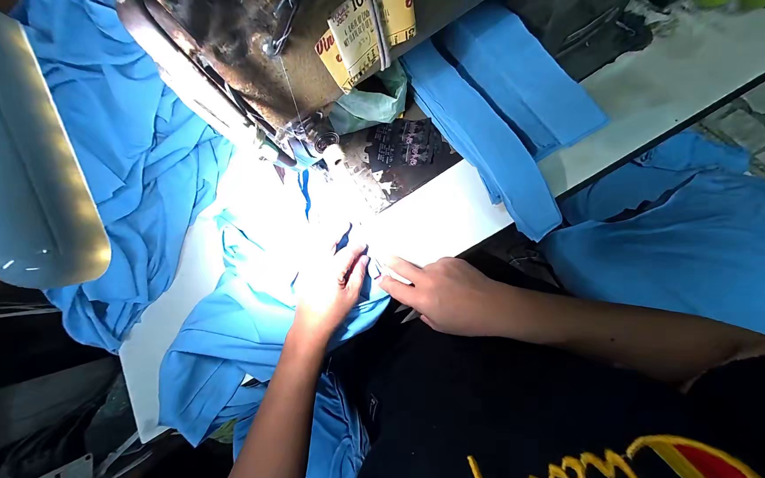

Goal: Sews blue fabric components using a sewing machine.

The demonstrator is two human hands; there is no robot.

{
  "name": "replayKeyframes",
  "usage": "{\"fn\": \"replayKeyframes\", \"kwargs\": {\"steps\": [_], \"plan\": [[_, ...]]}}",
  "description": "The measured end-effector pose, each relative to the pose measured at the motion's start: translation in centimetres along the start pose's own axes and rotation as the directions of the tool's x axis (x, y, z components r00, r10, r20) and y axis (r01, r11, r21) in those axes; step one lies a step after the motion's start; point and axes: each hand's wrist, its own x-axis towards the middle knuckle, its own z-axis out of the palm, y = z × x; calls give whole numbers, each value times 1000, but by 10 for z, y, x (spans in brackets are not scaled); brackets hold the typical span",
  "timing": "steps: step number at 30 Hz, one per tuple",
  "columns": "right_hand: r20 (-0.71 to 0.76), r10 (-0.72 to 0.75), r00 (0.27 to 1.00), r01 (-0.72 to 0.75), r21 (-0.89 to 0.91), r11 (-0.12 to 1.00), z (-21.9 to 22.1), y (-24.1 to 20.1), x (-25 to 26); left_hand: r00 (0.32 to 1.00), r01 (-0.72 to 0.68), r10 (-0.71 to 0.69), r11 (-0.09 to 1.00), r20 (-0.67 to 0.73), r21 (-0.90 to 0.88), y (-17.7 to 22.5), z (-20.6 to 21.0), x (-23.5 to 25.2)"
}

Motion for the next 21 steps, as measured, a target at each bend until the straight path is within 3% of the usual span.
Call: {"fn": "replayKeyframes", "kwargs": {"steps": [3, 7, 12, 15, 21], "plan": [[-10, 4, 1000, -4, -5, 1000, 1, 0, -1, 994, 48, -47, 999, -97, 6, 2, 1, -5], [44, 17, 999, -16, -10, 1000, -2, -2, 0, 999, 29, -28, 996, -16, 83, 3, 4, -8], [37, 7, 999, -6, -19, 1000, -2, -2, 0, 995, -89, 95, 989, -44, 121, 0, 6, -6], [56, 15, 998, -14, -24, 1000, -3, -2, 0, 999, -26, 28, 994, -19, 103, 4, 5, -3], [-42, -22, 999, 19, -60, 998, 4, -1, -2, 994, -106, 104, 989, 31, 101, 5, 1, 5]]}}
